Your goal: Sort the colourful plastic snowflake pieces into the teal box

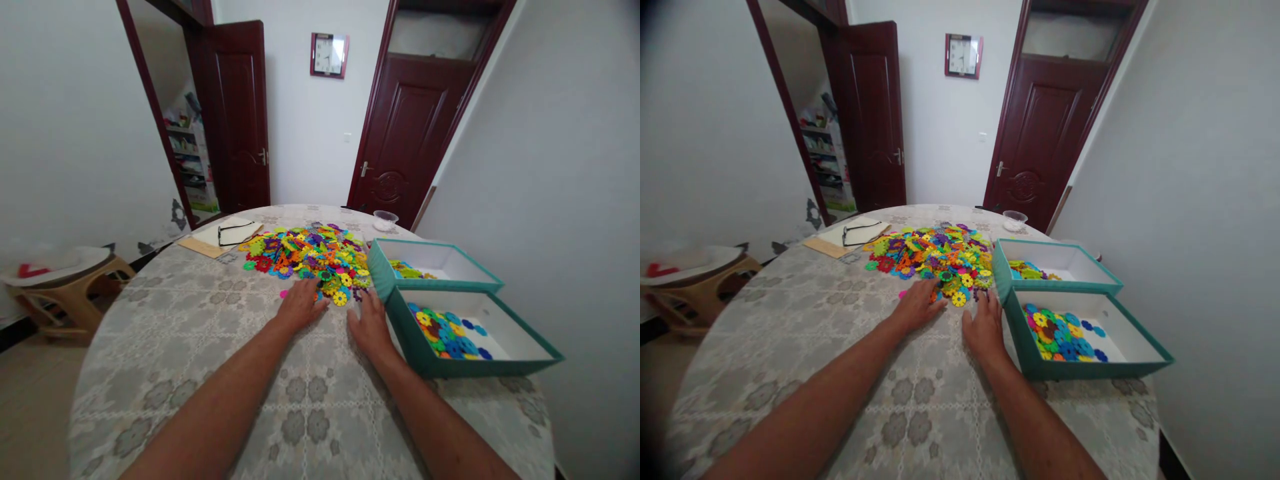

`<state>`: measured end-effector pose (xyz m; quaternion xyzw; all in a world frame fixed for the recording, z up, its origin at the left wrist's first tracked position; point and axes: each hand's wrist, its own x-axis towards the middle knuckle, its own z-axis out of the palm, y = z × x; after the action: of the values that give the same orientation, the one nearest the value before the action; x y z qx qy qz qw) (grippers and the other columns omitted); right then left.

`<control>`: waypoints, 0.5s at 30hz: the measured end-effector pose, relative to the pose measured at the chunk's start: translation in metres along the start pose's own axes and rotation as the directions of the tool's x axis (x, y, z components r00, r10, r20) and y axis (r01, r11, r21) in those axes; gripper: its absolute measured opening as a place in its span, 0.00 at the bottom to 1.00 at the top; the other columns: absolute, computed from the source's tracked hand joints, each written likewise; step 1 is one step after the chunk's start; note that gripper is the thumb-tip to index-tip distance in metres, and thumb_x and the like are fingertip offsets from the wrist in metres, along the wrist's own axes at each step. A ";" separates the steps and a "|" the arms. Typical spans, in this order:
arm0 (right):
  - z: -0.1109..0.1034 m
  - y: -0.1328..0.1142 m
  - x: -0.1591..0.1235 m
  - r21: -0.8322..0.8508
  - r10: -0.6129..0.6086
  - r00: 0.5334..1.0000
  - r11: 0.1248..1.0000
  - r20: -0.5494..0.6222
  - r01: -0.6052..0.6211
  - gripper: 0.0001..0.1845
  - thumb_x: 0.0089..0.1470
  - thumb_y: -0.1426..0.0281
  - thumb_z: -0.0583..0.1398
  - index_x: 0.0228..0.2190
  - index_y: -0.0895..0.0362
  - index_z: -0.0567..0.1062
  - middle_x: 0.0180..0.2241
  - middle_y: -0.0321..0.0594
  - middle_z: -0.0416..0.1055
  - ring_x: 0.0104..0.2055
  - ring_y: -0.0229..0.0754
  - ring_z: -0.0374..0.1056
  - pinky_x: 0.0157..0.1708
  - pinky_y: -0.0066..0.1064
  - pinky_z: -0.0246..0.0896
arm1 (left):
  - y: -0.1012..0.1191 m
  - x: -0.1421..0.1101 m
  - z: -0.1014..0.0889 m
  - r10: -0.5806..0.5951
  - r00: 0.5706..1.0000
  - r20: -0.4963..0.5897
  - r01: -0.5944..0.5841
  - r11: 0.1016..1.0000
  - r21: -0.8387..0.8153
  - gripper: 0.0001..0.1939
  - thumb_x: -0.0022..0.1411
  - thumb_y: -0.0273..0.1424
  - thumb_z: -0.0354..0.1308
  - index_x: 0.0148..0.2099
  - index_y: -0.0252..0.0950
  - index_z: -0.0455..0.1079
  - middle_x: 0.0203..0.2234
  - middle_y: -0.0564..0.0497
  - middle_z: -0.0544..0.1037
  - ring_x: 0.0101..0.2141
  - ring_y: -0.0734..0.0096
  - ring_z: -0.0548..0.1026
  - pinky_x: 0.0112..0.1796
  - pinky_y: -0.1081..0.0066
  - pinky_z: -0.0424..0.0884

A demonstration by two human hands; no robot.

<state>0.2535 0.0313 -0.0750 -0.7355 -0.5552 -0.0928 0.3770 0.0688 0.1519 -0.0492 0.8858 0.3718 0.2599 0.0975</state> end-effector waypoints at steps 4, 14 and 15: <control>0.009 -0.010 0.025 -0.128 0.146 0.988 0.982 0.042 -0.140 0.29 0.62 0.61 0.59 0.61 0.62 0.72 0.64 0.62 0.64 0.67 0.63 0.60 0.65 0.51 0.56 | 0.001 -0.003 0.000 0.016 0.999 -0.032 -0.016 1.000 0.000 0.33 0.69 0.44 0.61 0.69 0.36 0.62 0.63 0.36 0.69 0.63 0.50 0.68 0.63 0.55 0.66; 0.026 -0.019 0.038 0.025 -0.106 0.975 0.994 0.196 0.103 0.26 0.63 0.65 0.59 0.60 0.60 0.72 0.57 0.55 0.74 0.61 0.55 0.66 0.63 0.44 0.57 | 0.005 -0.003 -0.003 0.173 0.983 0.058 -0.173 0.985 -0.003 0.27 0.68 0.46 0.61 0.62 0.35 0.67 0.56 0.36 0.75 0.57 0.48 0.73 0.60 0.52 0.68; 0.025 -0.018 0.037 0.055 -0.119 0.972 0.992 0.203 0.110 0.26 0.62 0.66 0.59 0.60 0.60 0.72 0.56 0.55 0.74 0.60 0.55 0.67 0.63 0.44 0.58 | 0.006 -0.004 -0.004 0.178 0.982 0.069 -0.177 0.984 -0.026 0.27 0.68 0.46 0.61 0.61 0.35 0.67 0.56 0.36 0.75 0.57 0.48 0.73 0.59 0.52 0.69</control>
<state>0.2443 0.0770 -0.0636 -0.6997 -0.6345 -0.0259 0.3274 0.0676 0.1446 -0.0455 0.9231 0.2852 0.2396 0.0957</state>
